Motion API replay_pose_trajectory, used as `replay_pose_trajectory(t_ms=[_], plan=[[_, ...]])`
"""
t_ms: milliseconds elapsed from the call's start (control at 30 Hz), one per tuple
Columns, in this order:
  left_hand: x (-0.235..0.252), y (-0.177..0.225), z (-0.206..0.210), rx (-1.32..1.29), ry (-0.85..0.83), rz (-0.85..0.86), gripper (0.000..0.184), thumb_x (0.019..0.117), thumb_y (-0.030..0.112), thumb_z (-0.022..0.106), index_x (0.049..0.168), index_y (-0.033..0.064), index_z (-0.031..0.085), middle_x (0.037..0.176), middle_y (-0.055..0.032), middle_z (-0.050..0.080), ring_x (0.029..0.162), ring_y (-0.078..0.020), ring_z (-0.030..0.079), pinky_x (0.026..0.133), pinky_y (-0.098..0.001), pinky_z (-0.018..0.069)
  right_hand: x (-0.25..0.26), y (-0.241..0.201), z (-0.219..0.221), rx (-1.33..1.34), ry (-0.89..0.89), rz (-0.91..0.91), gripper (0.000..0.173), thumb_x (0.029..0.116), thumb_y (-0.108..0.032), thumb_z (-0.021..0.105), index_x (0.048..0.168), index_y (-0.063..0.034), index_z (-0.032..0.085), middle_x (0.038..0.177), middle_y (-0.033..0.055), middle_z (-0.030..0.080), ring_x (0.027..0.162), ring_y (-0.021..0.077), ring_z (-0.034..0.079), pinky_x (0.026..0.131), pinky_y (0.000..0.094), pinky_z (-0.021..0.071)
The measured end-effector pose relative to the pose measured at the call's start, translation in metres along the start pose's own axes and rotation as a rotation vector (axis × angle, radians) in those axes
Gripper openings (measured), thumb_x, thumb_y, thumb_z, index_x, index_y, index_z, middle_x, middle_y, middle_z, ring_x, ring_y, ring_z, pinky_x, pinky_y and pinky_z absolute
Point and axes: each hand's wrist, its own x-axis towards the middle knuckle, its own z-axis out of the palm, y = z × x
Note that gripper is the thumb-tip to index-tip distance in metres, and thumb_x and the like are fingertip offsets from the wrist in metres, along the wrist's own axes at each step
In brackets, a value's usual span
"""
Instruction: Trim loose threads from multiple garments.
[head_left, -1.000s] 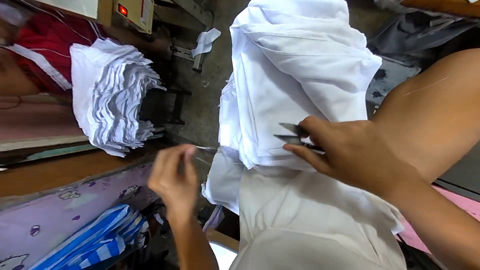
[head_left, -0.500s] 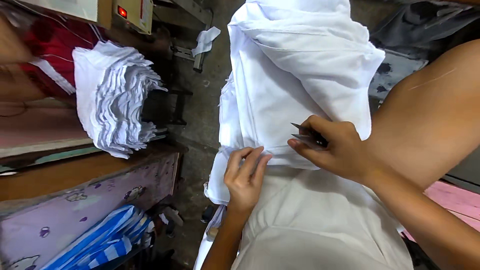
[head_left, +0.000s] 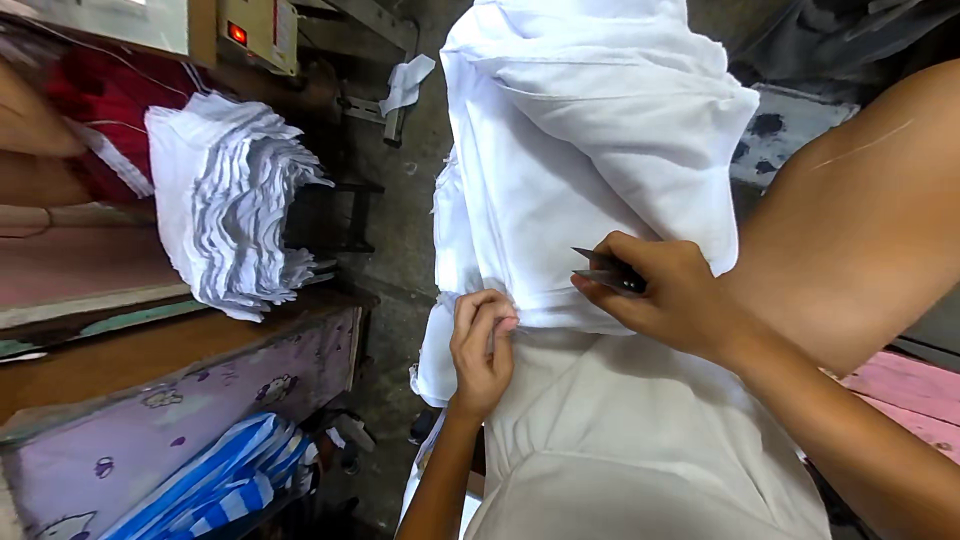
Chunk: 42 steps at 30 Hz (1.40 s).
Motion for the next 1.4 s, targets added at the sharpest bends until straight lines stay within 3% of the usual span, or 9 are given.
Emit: replay_pose_trajectory(t_ms=[133, 367, 467, 567, 800, 1000, 1100, 1200, 1400], plan=[[-0.002, 0.007, -0.027, -0.191, -0.108, -0.083, 0.026, 0.1062, 0.034, 0.054, 0.093, 0.0137, 0.064, 0.106, 0.0073, 0.059, 0.102, 0.0037, 0.057, 0.089, -0.0157, 0.0496, -0.001, -0.002, 0.0, 0.028, 0.008, -0.025, 0.021, 0.0901, -0.029, 0.064, 0.091, -0.0078, 0.066, 0.063, -0.0047, 0.052, 0.053, 0.0017, 0.045, 0.047, 0.02, 0.0341], [-0.005, 0.015, -0.028, -0.448, 0.01, -0.263, 0.021, 0.1056, 0.032, 0.055, 0.093, 0.0215, 0.069, 0.095, 0.0126, 0.069, 0.083, -0.0001, 0.066, 0.075, -0.0191, 0.0573, 0.003, -0.009, 0.009, 0.04, 0.007, -0.252, 0.023, 0.0876, -0.025, 0.069, 0.097, -0.0042, 0.068, 0.077, 0.0034, 0.062, 0.059, 0.0089, 0.055, 0.046, 0.0236, 0.0388], [-0.004, 0.019, -0.018, -0.246, 0.162, -0.283, 0.009, 0.0986, 0.01, 0.062, 0.093, 0.0073, 0.069, 0.09, 0.007, 0.068, 0.077, -0.0001, 0.065, 0.072, -0.0192, 0.0583, 0.009, -0.008, 0.014, 0.021, 0.0, -0.306, 0.021, 0.0864, -0.023, 0.069, 0.097, -0.0048, 0.069, 0.076, 0.003, 0.061, 0.057, 0.0099, 0.055, 0.044, 0.0242, 0.0363], [0.001, 0.024, -0.012, -0.013, 0.156, -0.226, 0.014, 0.0901, 0.005, 0.07, 0.097, -0.0064, 0.073, 0.088, -0.0042, 0.07, 0.074, -0.0003, 0.066, 0.069, -0.0168, 0.0578, 0.011, -0.008, 0.015, 0.035, -0.009, -0.299, 0.021, 0.0858, -0.021, 0.068, 0.097, -0.0041, 0.069, 0.076, 0.0033, 0.061, 0.057, 0.0097, 0.055, 0.045, 0.0241, 0.0367], [0.008, 0.035, 0.005, 0.302, 0.104, -0.176, 0.013, 0.0891, 0.003, 0.066, 0.092, -0.0041, 0.077, 0.082, -0.0112, 0.072, 0.066, -0.0029, 0.066, 0.064, -0.0143, 0.0551, 0.009, -0.006, 0.016, 0.028, -0.008, -0.274, 0.022, 0.0849, -0.022, 0.068, 0.097, -0.0033, 0.069, 0.076, 0.0038, 0.061, 0.058, 0.0104, 0.055, 0.045, 0.0249, 0.038], [0.004, 0.033, -0.003, 0.383, 0.033, -0.14, 0.015, 0.0871, 0.008, 0.063, 0.088, -0.0021, 0.074, 0.075, -0.0077, 0.067, 0.063, -0.005, 0.061, 0.059, -0.0152, 0.0507, 0.009, -0.006, 0.017, 0.035, -0.008, -0.263, 0.022, 0.0847, -0.021, 0.068, 0.097, -0.0034, 0.069, 0.076, 0.0034, 0.061, 0.059, 0.0095, 0.055, 0.046, 0.0241, 0.0379], [0.0, 0.039, -0.026, 0.411, -0.201, -0.217, 0.015, 0.0851, 0.012, 0.061, 0.082, 0.0016, 0.072, 0.073, -0.0064, 0.066, 0.062, -0.009, 0.061, 0.056, -0.0208, 0.0496, 0.01, -0.006, 0.016, 0.026, -0.013, -0.268, 0.022, 0.0852, -0.023, 0.068, 0.097, -0.0038, 0.069, 0.076, 0.0033, 0.062, 0.059, 0.0096, 0.055, 0.046, 0.0244, 0.0377], [0.004, 0.044, -0.048, 0.437, -0.484, -0.291, 0.016, 0.0873, 0.013, 0.06, 0.088, 0.0028, 0.073, 0.078, -0.0087, 0.068, 0.065, -0.0174, 0.065, 0.057, -0.0313, 0.0522, 0.013, -0.01, 0.016, -0.046, -0.052, -0.333, 0.022, 0.0854, -0.024, 0.068, 0.098, -0.0051, 0.069, 0.077, 0.004, 0.061, 0.055, 0.013, 0.055, 0.043, 0.0271, 0.0368], [0.009, 0.045, -0.046, 0.427, -0.316, -0.306, 0.019, 0.0911, 0.009, 0.059, 0.097, 0.0015, 0.075, 0.082, -0.0089, 0.069, 0.064, -0.0101, 0.062, 0.057, -0.0219, 0.0508, 0.022, -0.015, 0.029, -0.208, -0.132, -0.447, 0.01, 0.0875, -0.012, 0.067, 0.093, -0.0048, 0.071, 0.081, 0.009, 0.062, 0.049, 0.0189, 0.053, 0.039, 0.0313, 0.0366]])
